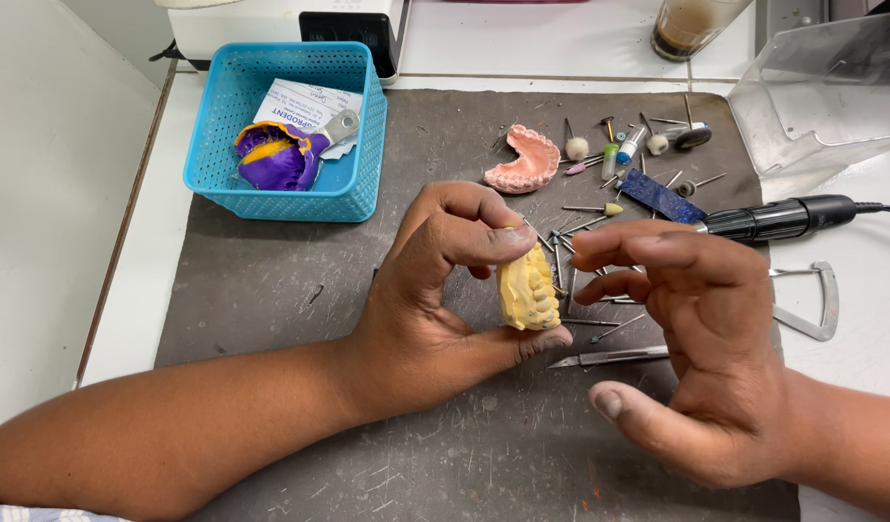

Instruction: The person handles small dental prosthetic components and rotary tool bits on a workbench, then picks up a yellow denture model and uses a metal probe to adjust or inspect the teeth. The person places the denture model back on the table and continues handling small components.

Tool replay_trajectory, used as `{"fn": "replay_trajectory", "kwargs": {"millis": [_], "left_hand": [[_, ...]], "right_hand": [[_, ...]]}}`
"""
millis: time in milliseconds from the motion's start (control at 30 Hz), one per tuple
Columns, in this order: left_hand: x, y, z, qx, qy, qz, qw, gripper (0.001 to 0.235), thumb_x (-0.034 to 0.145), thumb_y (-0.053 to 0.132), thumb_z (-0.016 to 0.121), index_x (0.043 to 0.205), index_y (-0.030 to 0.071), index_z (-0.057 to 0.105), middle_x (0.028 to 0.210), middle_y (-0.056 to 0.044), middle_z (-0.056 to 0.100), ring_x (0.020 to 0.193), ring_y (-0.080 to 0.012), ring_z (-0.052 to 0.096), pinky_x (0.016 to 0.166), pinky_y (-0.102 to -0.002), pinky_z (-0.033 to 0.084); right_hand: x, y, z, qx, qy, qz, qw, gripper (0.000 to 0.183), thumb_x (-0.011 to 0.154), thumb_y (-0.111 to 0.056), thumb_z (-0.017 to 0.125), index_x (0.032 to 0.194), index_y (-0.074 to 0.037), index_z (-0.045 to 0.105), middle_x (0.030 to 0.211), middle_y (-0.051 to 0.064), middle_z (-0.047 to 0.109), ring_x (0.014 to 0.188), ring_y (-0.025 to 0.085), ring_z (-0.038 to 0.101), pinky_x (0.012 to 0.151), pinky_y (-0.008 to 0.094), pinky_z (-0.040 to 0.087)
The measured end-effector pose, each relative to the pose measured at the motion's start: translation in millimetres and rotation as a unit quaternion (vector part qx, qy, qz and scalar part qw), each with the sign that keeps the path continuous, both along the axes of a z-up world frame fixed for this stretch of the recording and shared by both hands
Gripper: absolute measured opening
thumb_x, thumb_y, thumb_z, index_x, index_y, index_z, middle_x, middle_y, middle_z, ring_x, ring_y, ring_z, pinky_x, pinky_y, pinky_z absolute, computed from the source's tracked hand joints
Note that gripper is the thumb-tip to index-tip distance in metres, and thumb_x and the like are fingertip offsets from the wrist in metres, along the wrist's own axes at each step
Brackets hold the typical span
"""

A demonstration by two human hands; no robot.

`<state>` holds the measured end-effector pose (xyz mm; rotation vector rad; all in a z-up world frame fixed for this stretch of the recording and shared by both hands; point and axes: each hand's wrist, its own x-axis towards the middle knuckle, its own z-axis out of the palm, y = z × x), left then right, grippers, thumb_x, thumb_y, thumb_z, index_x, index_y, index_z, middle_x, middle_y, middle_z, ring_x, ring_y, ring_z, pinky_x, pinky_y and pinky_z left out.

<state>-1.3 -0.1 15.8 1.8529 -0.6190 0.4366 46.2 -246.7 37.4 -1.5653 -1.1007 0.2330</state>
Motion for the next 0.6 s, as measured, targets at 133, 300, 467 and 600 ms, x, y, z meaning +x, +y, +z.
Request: {"fn": "replay_trajectory", "kwargs": {"millis": [133, 300, 467, 600], "left_hand": [[1.2, 1.2, 1.5, 0.009, 0.006, 0.004, 1.000, 0.066, 0.089, 0.020, 0.096, 0.132, 0.023, 0.046, 0.130, -0.003, 0.051, 0.113, -0.0091, 0.054, 0.089, -0.023, 0.050], [1.3, 0.6, -0.1, 0.015, 0.011, 0.015, 1.000, 0.066, 0.086, 0.019, 0.096, 0.131, 0.020, 0.047, 0.129, -0.003, 0.051, 0.116, -0.0102, 0.055, 0.090, -0.024, 0.050], [7.4, 0.5, -6.6, 0.007, 0.011, 0.016, 1.000, 0.068, 0.085, 0.013, 0.095, 0.134, 0.018, 0.047, 0.131, -0.004, 0.048, 0.112, -0.0091, 0.053, 0.091, -0.025, 0.050], [15.3, -7.4, -12.4, -0.056, 0.038, -0.013, 0.998, 0.070, 0.084, 0.007, 0.092, 0.135, 0.016, 0.044, 0.136, -0.006, 0.046, 0.117, -0.0128, 0.057, 0.095, -0.030, 0.053]], "right_hand": [[5.4, -3.6, 7.6, -0.095, -0.115, -0.001, 0.989, 0.065, 0.081, -0.008, 0.068, 0.140, -0.007, 0.042, 0.147, 0.020, 0.042, 0.138, 0.030, 0.048, 0.114, 0.043, 0.042], [5.2, 1.1, 8.1, -0.032, 0.019, 0.019, 0.999, 0.065, 0.088, -0.010, 0.067, 0.142, -0.003, 0.032, 0.147, 0.022, 0.041, 0.139, 0.034, 0.046, 0.113, 0.044, 0.042], [12.9, -0.7, 10.9, -0.111, -0.098, 0.044, 0.988, 0.072, 0.087, -0.016, 0.071, 0.149, -0.002, 0.039, 0.149, 0.020, 0.043, 0.137, 0.029, 0.052, 0.111, 0.042, 0.049], [9.7, -2.0, 8.3, -0.118, -0.101, 0.020, 0.988, 0.073, 0.086, -0.016, 0.073, 0.149, -0.004, 0.038, 0.147, 0.019, 0.044, 0.137, 0.031, 0.050, 0.107, 0.042, 0.049]]}}
